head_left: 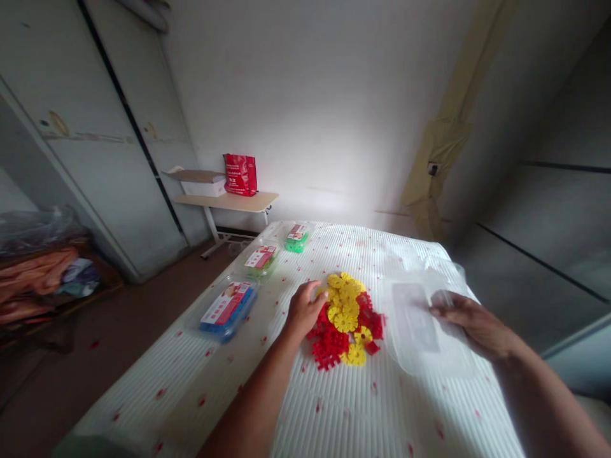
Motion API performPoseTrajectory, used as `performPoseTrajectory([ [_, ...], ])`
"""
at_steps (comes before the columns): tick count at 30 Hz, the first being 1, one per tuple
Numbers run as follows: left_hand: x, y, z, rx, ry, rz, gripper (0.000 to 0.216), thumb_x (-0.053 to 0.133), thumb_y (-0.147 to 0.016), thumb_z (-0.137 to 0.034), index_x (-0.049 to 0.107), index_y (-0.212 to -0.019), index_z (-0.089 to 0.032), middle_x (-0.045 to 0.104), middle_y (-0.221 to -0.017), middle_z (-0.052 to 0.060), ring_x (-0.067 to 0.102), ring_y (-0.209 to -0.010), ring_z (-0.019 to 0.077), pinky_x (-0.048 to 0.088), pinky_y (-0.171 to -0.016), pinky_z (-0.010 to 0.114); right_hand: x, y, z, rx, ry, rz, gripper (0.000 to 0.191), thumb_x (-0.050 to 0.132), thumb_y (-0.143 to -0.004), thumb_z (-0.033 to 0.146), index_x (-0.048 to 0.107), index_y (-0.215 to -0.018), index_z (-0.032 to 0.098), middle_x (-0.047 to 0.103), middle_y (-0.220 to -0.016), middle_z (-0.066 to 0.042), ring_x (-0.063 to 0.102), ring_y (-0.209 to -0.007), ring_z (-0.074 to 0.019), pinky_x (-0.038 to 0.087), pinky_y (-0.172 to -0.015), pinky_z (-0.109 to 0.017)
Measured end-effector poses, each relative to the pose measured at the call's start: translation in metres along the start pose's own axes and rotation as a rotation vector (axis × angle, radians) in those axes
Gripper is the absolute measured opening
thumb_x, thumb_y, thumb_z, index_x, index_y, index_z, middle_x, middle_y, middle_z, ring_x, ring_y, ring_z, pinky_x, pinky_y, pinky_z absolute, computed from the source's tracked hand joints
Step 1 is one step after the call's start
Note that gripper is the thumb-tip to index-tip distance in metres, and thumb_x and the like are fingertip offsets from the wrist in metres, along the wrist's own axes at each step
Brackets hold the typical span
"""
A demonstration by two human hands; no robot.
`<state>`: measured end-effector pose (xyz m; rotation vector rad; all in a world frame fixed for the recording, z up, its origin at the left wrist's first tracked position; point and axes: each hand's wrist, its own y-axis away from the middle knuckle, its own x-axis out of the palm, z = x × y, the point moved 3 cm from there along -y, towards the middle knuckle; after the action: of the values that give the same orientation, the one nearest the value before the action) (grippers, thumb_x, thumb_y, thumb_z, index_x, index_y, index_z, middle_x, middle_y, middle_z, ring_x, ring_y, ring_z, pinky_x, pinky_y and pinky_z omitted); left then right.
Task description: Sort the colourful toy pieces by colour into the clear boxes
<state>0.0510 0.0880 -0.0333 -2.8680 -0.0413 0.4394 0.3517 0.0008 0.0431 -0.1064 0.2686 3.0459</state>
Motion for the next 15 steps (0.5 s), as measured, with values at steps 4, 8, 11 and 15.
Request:
performPoseTrajectory([
  [4, -0.015, 0.007, -0.013, -0.147, 0.350, 0.091, 0.039, 0.054, -0.078, -0.045, 0.063, -0.104, -0.017, 0.067, -0.103, 0.010, 0.063, -0.091, 0.0199, 0.052, -0.076, 0.031, 0.077, -0.046, 0.021, -0.063, -0.201, 0.120, 0.035, 0.083, -0.044, 0.027, 0.056, -0.063, 0.017, 0.057, -0.054, 0.005, 0.050, -0.047, -0.0070, 0.040, -0.047, -0.020],
  [8, -0.035, 0.013, -0.006, -0.235, 0.576, -0.004, 0.052, 0.062, -0.072, -0.044, 0.056, -0.116, -0.018, 0.066, -0.100, 0.008, 0.064, -0.073, 0.0150, 0.050, -0.056, 0.022, 0.162, -0.095, 0.009, -0.053, -0.312, 0.188, 0.038, 0.081, -0.045, 0.032, 0.049, -0.059, 0.017, 0.054, -0.050, 0.006, 0.051, -0.046, -0.0073, 0.044, -0.051, -0.022],
  [11, -0.052, 0.007, 0.018, -0.262, 0.532, -0.220, 0.056, 0.062, -0.071, -0.037, 0.051, -0.122, -0.016, 0.065, -0.090, 0.005, 0.060, -0.057, 0.0088, 0.046, -0.048, 0.018, 0.204, -0.122, -0.008, -0.094, 0.098, 0.077, 0.029, 0.068, -0.066, 0.040, 0.052, -0.072, 0.017, 0.055, -0.052, 0.005, 0.049, -0.043, -0.0069, 0.040, -0.045, -0.020],
  [15, -0.063, -0.008, 0.049, -0.304, 0.085, -0.342, 0.044, 0.044, -0.083, -0.029, 0.050, -0.123, -0.012, 0.066, -0.085, 0.006, 0.060, -0.053, 0.0089, 0.045, -0.044, 0.018, 0.230, -0.141, -0.018, -0.089, 0.562, -0.022, 0.038, 0.063, -0.074, 0.037, 0.051, -0.102, 0.014, 0.065, -0.067, -0.003, 0.060, -0.056, -0.0128, 0.043, -0.051, -0.022],
])
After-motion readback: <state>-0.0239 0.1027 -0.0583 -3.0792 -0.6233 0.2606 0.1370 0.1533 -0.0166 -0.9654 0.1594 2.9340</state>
